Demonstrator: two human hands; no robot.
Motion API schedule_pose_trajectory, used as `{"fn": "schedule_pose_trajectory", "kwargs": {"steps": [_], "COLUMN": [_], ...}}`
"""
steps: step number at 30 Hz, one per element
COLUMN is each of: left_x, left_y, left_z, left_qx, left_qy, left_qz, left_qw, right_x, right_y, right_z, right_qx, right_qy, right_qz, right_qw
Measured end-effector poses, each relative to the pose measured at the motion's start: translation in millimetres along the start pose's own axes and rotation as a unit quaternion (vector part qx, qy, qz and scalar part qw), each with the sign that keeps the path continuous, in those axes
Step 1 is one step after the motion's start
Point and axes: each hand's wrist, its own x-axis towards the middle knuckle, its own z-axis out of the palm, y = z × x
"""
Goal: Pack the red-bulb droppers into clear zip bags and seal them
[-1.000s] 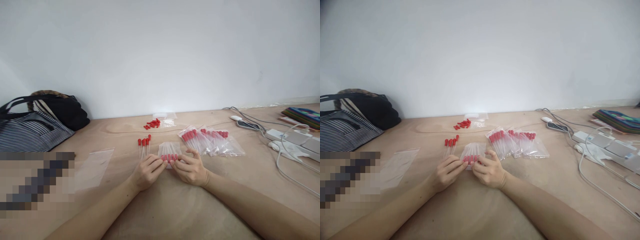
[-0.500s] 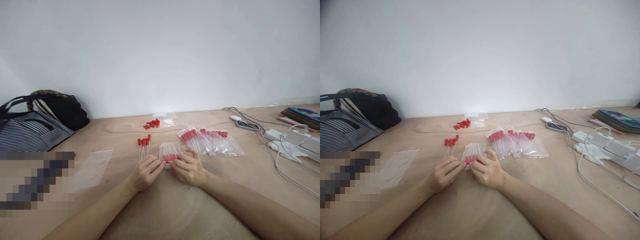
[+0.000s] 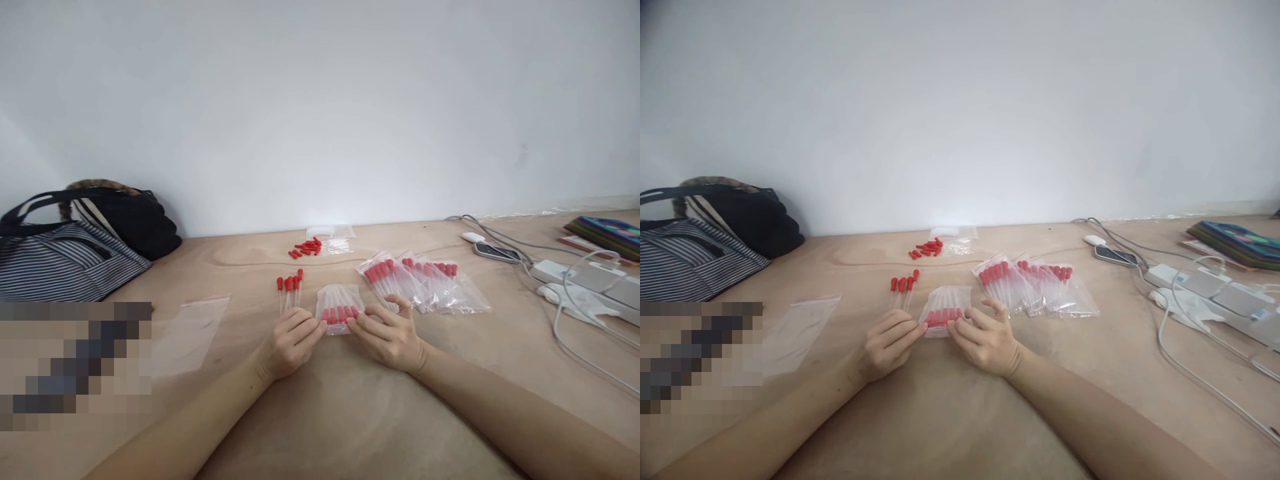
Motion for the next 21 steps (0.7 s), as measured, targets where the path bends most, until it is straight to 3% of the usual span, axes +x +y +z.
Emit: {"fn": "schedule_pose_trajectory", "kwargs": {"steps": [3,8,15,21], "left_x": [1.6,1.2,3.7,2.5], "left_y": [1.9,3.9,6.0,3.1], "left_z": [5.5,11.2,7.2,4.2], "left_qx": [0.000,0.010,0.018,0.008], "left_qy": [-0.007,-0.010,0.010,-0.006], "left_qz": [-0.009,0.033,0.053,0.035], "left_qw": [1.000,0.999,0.998,0.999], "right_x": [0.6,4.8,8.1,9.4], "right_y": [-2.8,-9.1,-13.6,-12.8], "right_z": [3.3,6.2,5.0,3.3], "right_qx": [0.011,0.029,0.032,0.032], "right_qy": [-0.004,-0.002,-0.004,0.012], "right_qz": [-0.002,0.007,0.006,0.011], "right_qw": [1.000,1.000,0.999,0.999]}}
